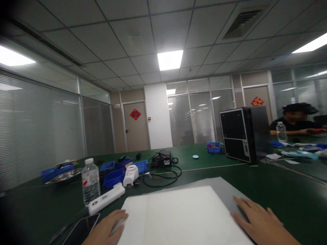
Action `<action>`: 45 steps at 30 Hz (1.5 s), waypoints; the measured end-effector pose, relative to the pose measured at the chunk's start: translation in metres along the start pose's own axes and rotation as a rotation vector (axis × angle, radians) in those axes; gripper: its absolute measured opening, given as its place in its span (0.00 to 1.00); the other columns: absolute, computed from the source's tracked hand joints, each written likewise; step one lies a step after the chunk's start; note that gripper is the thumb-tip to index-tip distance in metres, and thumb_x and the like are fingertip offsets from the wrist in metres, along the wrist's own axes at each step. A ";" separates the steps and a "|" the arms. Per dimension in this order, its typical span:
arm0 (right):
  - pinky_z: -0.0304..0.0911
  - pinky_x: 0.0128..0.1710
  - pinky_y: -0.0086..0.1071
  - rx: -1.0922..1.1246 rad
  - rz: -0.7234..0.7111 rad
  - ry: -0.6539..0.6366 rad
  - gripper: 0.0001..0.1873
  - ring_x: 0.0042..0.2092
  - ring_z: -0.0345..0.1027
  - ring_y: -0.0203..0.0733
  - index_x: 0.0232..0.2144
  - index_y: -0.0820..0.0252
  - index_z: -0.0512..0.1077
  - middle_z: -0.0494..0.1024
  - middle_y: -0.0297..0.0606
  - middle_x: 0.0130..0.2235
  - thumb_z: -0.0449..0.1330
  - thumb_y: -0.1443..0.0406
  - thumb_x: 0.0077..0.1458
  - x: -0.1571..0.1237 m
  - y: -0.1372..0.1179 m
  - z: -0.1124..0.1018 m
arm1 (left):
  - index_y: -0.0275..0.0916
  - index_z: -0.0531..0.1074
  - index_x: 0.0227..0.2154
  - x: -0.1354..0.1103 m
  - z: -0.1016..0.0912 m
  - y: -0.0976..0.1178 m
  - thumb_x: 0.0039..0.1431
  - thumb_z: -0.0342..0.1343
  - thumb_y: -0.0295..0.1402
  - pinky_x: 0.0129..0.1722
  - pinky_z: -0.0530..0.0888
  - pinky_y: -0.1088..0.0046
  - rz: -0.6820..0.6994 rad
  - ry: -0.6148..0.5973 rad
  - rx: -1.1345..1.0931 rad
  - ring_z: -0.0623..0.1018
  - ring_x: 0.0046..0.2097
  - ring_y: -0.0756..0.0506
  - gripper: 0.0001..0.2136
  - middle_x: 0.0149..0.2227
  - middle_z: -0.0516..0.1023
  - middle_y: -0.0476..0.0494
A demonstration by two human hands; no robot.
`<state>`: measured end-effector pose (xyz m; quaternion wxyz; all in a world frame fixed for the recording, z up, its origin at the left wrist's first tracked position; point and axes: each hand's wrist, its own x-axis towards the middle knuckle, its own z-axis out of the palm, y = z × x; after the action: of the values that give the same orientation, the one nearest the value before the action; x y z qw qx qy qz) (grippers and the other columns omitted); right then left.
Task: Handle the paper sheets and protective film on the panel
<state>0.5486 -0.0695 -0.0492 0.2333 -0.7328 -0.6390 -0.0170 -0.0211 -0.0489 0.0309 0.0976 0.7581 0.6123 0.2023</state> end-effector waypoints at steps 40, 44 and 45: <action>0.63 0.57 0.46 0.026 0.055 -0.248 0.31 0.54 0.71 0.53 0.61 0.53 0.69 0.76 0.42 0.55 0.48 0.48 0.63 -0.028 -0.089 -0.051 | 0.35 0.66 0.63 0.004 0.016 -0.005 0.63 0.43 0.36 0.72 0.53 0.55 -0.095 0.011 -0.077 0.63 0.70 0.40 0.27 0.72 0.56 0.35; 0.67 0.51 0.40 0.118 0.158 -0.345 0.25 0.50 0.73 0.50 0.55 0.62 0.72 0.79 0.47 0.49 0.50 0.55 0.64 -0.005 -0.099 -0.066 | 0.31 0.57 0.68 0.002 0.024 0.001 0.64 0.45 0.40 0.72 0.51 0.54 -0.120 -0.027 -0.046 0.56 0.72 0.36 0.32 0.74 0.47 0.31; 0.68 0.47 0.38 0.129 0.201 -0.380 0.23 0.47 0.74 0.48 0.51 0.63 0.73 0.79 0.48 0.47 0.49 0.56 0.65 0.005 -0.102 -0.070 | 0.31 0.56 0.69 0.002 0.025 0.003 0.63 0.46 0.40 0.72 0.51 0.53 -0.117 -0.041 -0.019 0.54 0.72 0.35 0.33 0.74 0.46 0.31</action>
<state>0.4719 -0.0826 0.0474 0.1555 -0.7664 -0.5949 0.1859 -0.0073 -0.0454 0.0102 0.1286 0.7241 0.6514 0.1865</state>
